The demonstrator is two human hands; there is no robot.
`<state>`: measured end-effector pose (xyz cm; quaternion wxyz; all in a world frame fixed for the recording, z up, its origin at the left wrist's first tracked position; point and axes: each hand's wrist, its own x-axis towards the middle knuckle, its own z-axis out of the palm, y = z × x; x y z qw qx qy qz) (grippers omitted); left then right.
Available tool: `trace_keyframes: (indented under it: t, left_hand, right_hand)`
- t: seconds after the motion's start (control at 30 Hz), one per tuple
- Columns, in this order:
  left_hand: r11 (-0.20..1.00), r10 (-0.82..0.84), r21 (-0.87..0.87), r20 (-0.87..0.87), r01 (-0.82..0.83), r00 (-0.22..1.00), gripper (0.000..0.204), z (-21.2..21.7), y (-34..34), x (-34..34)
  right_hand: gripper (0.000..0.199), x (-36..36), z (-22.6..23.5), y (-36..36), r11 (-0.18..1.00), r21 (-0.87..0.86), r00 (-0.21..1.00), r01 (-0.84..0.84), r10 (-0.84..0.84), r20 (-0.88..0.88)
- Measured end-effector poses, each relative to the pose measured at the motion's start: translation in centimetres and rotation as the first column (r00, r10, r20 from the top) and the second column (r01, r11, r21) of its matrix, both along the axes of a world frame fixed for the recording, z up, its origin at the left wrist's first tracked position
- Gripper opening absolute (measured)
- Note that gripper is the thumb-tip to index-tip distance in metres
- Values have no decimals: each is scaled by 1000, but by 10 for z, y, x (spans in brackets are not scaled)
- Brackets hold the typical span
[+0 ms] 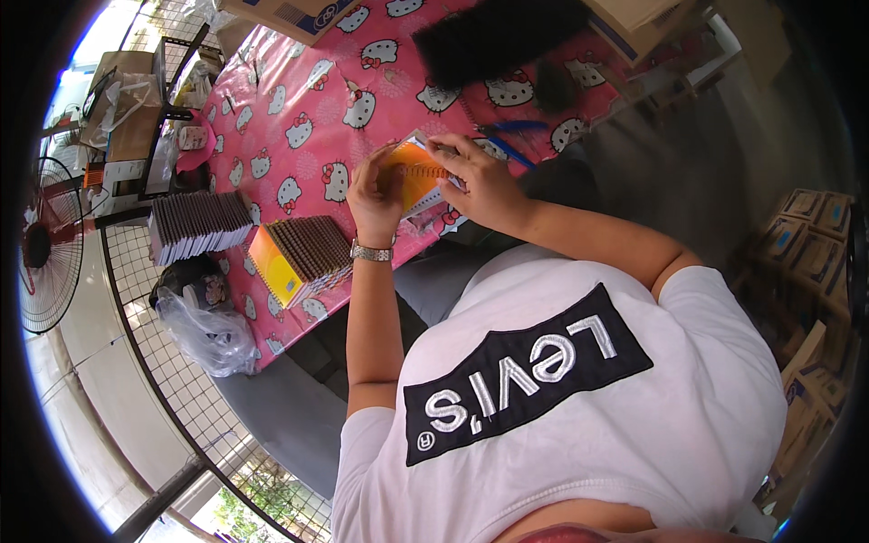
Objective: The person assembles notebooks by manually threading a spiral wire through the pre-punched holes of a stack of covers and paper.
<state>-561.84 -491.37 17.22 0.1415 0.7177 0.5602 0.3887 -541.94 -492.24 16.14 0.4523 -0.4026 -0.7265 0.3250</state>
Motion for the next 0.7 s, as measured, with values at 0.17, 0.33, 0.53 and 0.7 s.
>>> trace_keyframes:
  t: [0.17,0.33,0.53,0.7]
  left_hand:
    - [999,-45,3,34,45,998,31,1,4,1]
    - [1000,-9,-25,-20,9,1000,29,-1,1,-2]
    - [999,-48,-10,77,49,996,33,-3,1,2]
    - [994,-43,-94,149,58,988,33,2,3,4]
  right_hand:
    - [51,-5,0,1,998,45,998,46,-44,-46]
    - [53,-7,1,3,998,-32,998,48,-49,-28]
    - [59,-6,-3,-4,998,51,997,45,-48,59]
    - [59,-2,0,-3,999,-44,999,-21,23,38]
